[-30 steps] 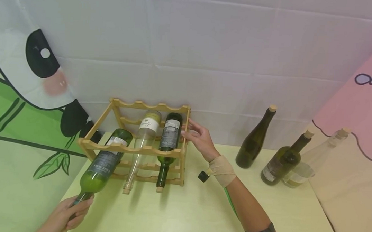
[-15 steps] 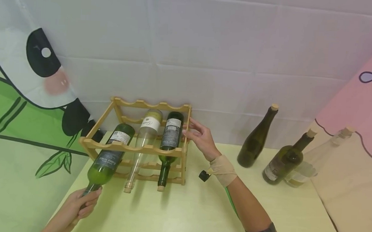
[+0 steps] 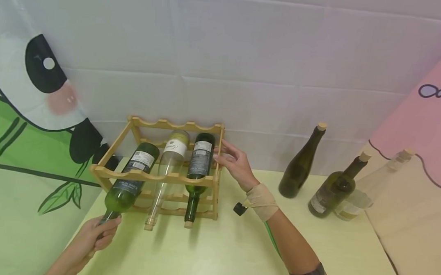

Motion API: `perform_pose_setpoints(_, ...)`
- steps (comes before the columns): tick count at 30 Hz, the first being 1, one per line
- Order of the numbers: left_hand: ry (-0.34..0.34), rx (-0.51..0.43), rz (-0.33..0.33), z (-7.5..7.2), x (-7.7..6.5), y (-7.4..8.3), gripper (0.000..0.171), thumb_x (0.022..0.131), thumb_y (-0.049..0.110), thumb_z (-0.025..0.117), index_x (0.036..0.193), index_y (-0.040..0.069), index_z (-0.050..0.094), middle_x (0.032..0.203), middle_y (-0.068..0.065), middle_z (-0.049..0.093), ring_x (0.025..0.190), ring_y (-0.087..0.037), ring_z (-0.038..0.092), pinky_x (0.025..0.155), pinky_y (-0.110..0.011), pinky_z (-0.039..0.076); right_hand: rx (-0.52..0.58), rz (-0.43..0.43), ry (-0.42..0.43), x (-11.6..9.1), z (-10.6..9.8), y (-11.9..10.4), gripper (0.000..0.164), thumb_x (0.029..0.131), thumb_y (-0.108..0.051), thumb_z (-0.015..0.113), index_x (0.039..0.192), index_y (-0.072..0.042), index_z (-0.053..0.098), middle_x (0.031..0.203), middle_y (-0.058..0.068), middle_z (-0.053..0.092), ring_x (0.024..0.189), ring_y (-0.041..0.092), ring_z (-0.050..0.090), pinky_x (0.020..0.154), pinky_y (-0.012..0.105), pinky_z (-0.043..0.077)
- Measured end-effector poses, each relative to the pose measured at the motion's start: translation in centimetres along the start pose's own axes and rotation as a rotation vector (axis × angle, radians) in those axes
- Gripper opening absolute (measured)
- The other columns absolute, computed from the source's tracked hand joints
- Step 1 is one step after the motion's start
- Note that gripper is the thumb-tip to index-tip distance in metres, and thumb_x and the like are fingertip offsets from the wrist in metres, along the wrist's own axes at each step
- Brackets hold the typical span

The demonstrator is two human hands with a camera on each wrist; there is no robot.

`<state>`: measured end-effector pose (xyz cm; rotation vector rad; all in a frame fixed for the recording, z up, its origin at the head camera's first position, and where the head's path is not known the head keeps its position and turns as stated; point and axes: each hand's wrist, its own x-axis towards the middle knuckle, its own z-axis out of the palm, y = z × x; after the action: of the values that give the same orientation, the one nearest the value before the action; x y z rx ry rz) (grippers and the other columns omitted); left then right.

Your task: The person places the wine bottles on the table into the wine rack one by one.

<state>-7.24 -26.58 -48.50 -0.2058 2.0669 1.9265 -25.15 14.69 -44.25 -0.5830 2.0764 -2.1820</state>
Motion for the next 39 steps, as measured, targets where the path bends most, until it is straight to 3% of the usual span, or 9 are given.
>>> perform_pose_setpoints(5,0.023,-0.001,0.011,0.1,0.5,0.0,0.035,0.112,0.026,0.058,0.084,0.010,0.045,0.064,0.004,0.039,0.050,-0.009,0.036,0.050,-0.025,0.034,0.004,-0.001,-0.004,0.0,0.1,0.1,0.072,0.105,-0.010,0.067,0.167,-0.004,0.033,0.147,0.026,0.060,0.114,0.016,0.073,0.104,0.049,0.055)
perform_pose_setpoints(14,0.031,0.031,0.060,0.2,1.6,0.2,0.039,0.112,0.027,0.060,0.079,0.011,0.045,0.060,0.004,0.040,0.049,-0.009,0.036,0.048,-0.024,0.034,0.017,-0.005,0.004,0.1,0.0,0.2,0.070,0.105,-0.008,0.066,0.167,-0.002,0.033,0.148,0.028,0.058,0.112,0.014,0.072,0.093,0.030,0.057)
perform_pose_setpoints(20,0.037,0.038,0.048,0.2,2.0,0.6,0.041,0.111,0.030,0.062,0.078,0.012,0.044,0.061,0.005,0.039,0.049,-0.009,0.036,0.048,-0.030,0.031,0.020,-0.009,0.002,0.1,0.1,0.2,0.071,0.105,-0.008,0.066,0.167,-0.002,0.033,0.147,0.028,0.058,0.112,0.015,0.072,0.093,0.030,0.057)
perform_pose_setpoints(24,0.040,0.029,0.056,0.6,2.5,0.9,0.038,0.111,0.030,0.061,0.081,0.012,0.046,0.062,0.005,0.040,0.050,-0.008,0.036,0.049,-0.025,0.034,0.019,-0.014,0.001,0.1,-0.1,0.2,0.071,0.105,-0.008,0.066,0.167,-0.002,0.033,0.147,0.029,0.058,0.110,0.015,0.073,0.092,0.030,0.058)
perform_pose_setpoints(29,0.051,0.011,0.084,1.0,3.2,1.0,0.036,0.112,0.029,0.061,0.083,0.012,0.047,0.061,0.006,0.040,0.051,-0.007,0.035,0.049,-0.029,0.030,0.019,-0.013,0.005,0.1,-0.1,0.3,0.070,0.105,-0.007,0.066,0.166,-0.002,0.033,0.147,0.028,0.059,0.111,0.014,0.073,0.093,0.030,0.057)
perform_pose_setpoints(39,0.066,0.025,0.109,1.1,4.4,1.3,0.041,0.112,0.028,0.060,0.077,0.012,0.047,0.059,0.005,0.040,0.050,-0.008,0.035,0.049,-0.024,0.033,0.012,-0.007,0.008,0.1,-0.1,0.4,0.071,0.105,-0.009,0.067,0.167,-0.005,0.033,0.148,0.027,0.058,0.115,0.017,0.072,0.097,0.032,0.057)
